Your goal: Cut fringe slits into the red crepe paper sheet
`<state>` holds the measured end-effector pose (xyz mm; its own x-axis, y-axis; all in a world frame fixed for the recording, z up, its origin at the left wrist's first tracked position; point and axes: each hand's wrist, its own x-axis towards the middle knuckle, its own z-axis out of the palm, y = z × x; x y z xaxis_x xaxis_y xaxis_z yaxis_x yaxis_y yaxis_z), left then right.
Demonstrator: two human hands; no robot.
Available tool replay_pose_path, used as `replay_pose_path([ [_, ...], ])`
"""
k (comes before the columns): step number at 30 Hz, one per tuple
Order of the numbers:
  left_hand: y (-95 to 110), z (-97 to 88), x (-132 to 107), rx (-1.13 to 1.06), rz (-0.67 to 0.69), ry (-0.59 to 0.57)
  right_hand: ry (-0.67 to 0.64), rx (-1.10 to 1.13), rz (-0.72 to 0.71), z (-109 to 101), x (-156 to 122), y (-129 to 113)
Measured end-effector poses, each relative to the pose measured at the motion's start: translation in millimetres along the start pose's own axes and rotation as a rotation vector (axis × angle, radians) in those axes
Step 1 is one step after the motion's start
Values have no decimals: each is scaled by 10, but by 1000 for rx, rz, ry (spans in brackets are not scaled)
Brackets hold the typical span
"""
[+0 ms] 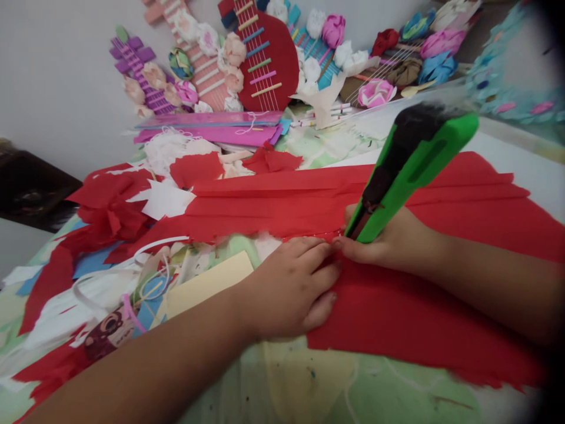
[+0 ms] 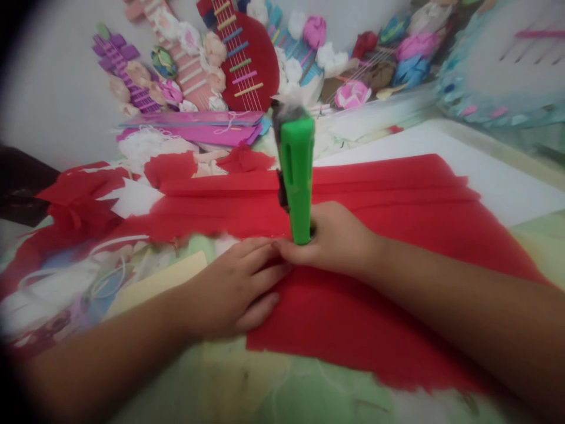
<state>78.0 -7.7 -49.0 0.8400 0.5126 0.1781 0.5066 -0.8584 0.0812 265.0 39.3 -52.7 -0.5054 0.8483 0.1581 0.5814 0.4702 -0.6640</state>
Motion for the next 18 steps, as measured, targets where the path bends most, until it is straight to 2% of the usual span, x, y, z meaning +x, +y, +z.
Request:
replay_pose_path([
  [4, -3, 3, 1, -10, 0, -4, -19, -21, -39, 5, 14, 18],
  [11, 10, 8, -10, 29, 7, 9, 8, 242, 96, -49, 47, 25],
  [18, 7, 3, -12, 35, 4, 7, -41, 313, 65, -55, 23, 26],
])
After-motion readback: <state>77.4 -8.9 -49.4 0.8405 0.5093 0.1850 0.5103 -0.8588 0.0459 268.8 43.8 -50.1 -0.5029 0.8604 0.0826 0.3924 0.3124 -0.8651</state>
